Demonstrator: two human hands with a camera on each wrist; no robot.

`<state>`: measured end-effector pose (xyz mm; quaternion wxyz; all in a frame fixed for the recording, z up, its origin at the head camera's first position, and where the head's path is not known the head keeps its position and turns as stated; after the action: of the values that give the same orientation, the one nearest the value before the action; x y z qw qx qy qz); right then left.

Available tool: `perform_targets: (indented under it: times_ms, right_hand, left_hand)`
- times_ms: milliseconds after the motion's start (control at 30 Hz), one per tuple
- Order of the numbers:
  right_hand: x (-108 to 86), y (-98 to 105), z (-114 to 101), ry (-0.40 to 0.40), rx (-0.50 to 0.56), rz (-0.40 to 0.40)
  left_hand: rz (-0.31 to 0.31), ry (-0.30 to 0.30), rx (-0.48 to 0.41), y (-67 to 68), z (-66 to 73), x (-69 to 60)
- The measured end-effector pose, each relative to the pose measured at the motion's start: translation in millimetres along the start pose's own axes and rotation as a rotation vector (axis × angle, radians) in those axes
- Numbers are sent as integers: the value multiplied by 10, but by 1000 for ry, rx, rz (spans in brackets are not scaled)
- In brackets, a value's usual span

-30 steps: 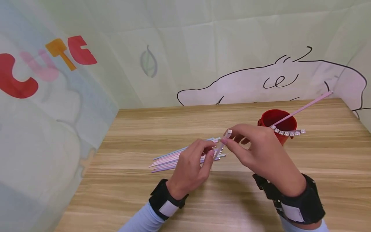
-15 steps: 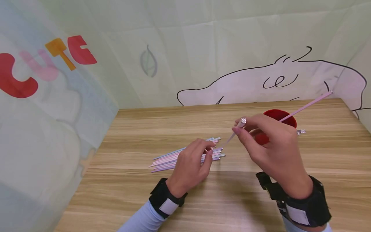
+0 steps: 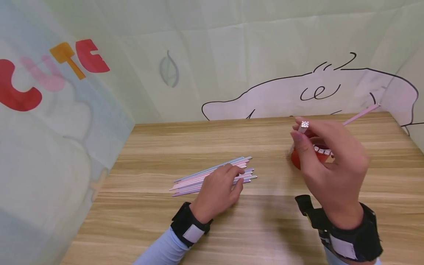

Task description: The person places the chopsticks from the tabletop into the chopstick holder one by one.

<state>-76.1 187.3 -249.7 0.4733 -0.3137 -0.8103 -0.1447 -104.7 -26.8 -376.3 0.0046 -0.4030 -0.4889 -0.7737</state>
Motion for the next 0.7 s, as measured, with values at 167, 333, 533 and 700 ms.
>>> perform_targets:
  times_ms: [167,333,533,700]
  right_hand:
    - [8,56,65,-4,15,59]
    - [20,85,53,16,-39,96]
    - [17,116,55,22,-85,124]
    - [40,97,101,21,-100,111]
  left_hand:
    - [-49,-8,51,-30,-14,-19]
    - [-100,-2,65,-62,-34,-30]
    - [-141,-18,109,-104,-61,-61]
    - [-174,-12,135,-135,-82,-98]
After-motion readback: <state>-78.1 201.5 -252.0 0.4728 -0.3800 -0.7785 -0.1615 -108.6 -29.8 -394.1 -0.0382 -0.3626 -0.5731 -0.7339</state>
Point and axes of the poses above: each hand's wrist, its own x-axis towards the middle knuckle, its own y-axis out of the back of the hand, z = x × y, the point moved 4 cm from there along x, towards the middle knuckle, and after that the axes turned 12 degrees about z, right-handed, at the moved point
